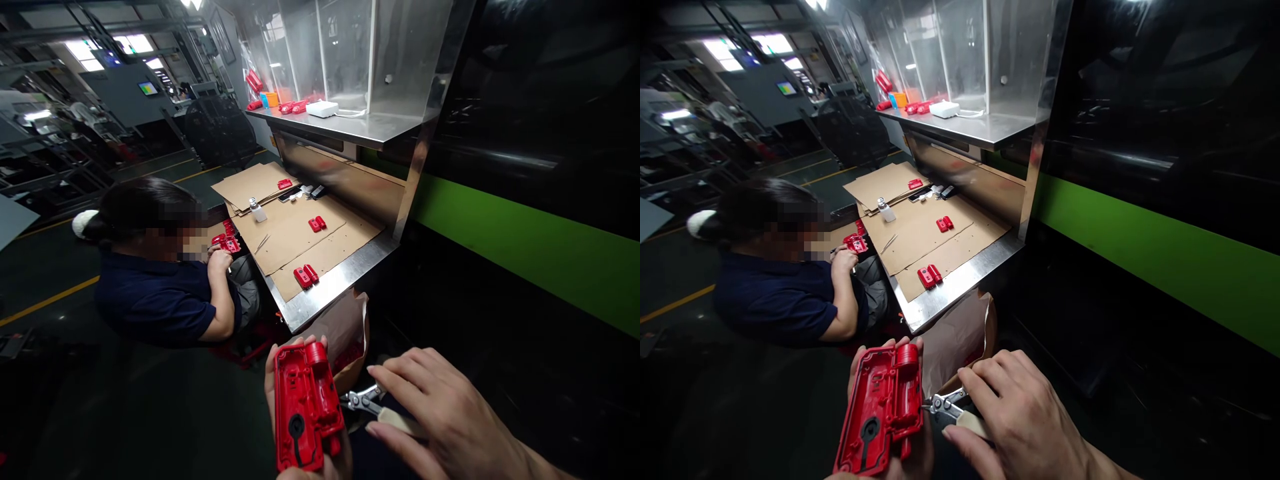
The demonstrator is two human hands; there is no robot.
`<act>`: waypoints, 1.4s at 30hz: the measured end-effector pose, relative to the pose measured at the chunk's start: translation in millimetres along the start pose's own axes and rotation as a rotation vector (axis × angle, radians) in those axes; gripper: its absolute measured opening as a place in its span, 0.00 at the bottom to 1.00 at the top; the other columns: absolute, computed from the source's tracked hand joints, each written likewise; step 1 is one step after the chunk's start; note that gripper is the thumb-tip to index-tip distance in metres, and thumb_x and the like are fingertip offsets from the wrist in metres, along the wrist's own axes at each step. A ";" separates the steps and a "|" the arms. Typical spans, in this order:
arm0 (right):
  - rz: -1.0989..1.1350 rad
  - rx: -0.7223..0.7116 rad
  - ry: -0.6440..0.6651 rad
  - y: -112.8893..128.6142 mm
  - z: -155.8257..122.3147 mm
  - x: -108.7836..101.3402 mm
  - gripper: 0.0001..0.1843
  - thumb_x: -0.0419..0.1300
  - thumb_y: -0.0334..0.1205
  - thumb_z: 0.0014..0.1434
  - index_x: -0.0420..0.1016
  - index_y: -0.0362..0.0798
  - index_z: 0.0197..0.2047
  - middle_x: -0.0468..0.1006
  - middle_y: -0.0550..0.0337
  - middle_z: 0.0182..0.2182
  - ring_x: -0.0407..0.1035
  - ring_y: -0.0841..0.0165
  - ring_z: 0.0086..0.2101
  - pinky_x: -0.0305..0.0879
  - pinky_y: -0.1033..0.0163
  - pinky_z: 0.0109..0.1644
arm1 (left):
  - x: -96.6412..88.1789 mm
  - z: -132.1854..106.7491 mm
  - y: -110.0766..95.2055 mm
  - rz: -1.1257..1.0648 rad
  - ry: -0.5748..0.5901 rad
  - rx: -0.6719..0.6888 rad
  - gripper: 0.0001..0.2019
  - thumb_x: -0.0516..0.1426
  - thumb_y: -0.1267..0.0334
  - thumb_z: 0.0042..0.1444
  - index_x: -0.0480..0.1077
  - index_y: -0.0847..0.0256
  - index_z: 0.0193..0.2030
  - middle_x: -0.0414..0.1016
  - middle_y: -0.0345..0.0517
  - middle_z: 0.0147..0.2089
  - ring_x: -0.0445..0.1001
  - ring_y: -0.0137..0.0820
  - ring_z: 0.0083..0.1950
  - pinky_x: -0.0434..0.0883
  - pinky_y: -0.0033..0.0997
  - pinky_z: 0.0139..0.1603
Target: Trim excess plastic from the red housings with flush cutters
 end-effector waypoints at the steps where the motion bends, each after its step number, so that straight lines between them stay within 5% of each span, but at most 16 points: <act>1: 0.045 0.033 0.006 -2.0 -0.1 1.6 0.16 0.66 0.45 0.62 0.75 0.47 0.50 0.79 0.58 0.40 0.71 0.63 0.36 0.71 0.57 0.39 | 0.8 0.2 -0.3 -0.019 -0.013 -0.004 0.55 0.70 0.30 0.29 0.66 0.41 0.67 0.61 0.37 0.74 0.57 0.60 0.74 0.74 0.54 0.66; 6: 0.291 0.094 0.000 -14.7 3.0 7.9 0.12 0.64 0.45 0.65 0.70 0.48 0.46 0.75 0.60 0.35 0.69 0.67 0.33 0.68 0.60 0.35 | -12.1 4.1 1.0 -0.183 0.040 -0.265 0.44 0.66 0.32 0.44 0.70 0.51 0.65 0.72 0.53 0.66 0.70 0.57 0.66 0.75 0.54 0.62; 9: 0.225 0.004 0.012 -18.8 4.4 6.2 0.18 0.64 0.50 0.66 0.70 0.48 0.51 0.77 0.57 0.40 0.70 0.64 0.37 0.69 0.56 0.40 | -20.0 7.1 0.2 -0.331 0.119 -0.424 0.33 0.62 0.32 0.52 0.77 0.49 0.57 0.78 0.52 0.59 0.75 0.53 0.62 0.73 0.52 0.64; 15: 0.187 -0.062 0.056 -19.5 1.8 -1.4 0.21 0.63 0.50 0.67 0.70 0.48 0.57 0.78 0.55 0.46 0.71 0.63 0.42 0.71 0.56 0.46 | -13.2 11.2 -7.3 -0.633 0.360 -0.676 0.34 0.55 0.32 0.59 0.80 0.62 0.53 0.75 0.61 0.61 0.70 0.55 0.66 0.65 0.51 0.70; 21: 0.156 -0.102 0.070 -16.0 1.8 -7.0 0.21 0.62 0.49 0.68 0.70 0.47 0.59 0.78 0.55 0.47 0.70 0.63 0.43 0.71 0.57 0.47 | -1.5 13.3 -10.9 -0.663 0.444 -0.672 0.38 0.51 0.35 0.63 0.73 0.71 0.60 0.71 0.71 0.62 0.70 0.57 0.65 0.65 0.52 0.69; 29: 0.147 -0.127 0.052 -16.3 6.0 -8.7 0.22 0.63 0.49 0.67 0.70 0.45 0.58 0.78 0.55 0.46 0.70 0.65 0.43 0.72 0.59 0.47 | -5.9 18.4 -11.3 -0.557 0.454 -0.660 0.40 0.50 0.34 0.63 0.71 0.74 0.61 0.70 0.71 0.62 0.71 0.56 0.65 0.64 0.54 0.70; 42: 0.182 -0.195 0.041 -23.8 17.4 -7.0 0.21 0.62 0.49 0.68 0.72 0.42 0.56 0.78 0.52 0.45 0.71 0.65 0.43 0.72 0.61 0.47 | -1.6 26.9 -11.0 -0.744 0.543 -0.713 0.45 0.46 0.30 0.62 0.64 0.71 0.67 0.66 0.67 0.67 0.68 0.50 0.69 0.55 0.47 0.76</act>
Point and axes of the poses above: each hand's wrist, its own z-axis towards the middle knuckle, its own x-axis out of the palm, y = z × x, the point moved 1 cm from there along z, towards the middle knuckle
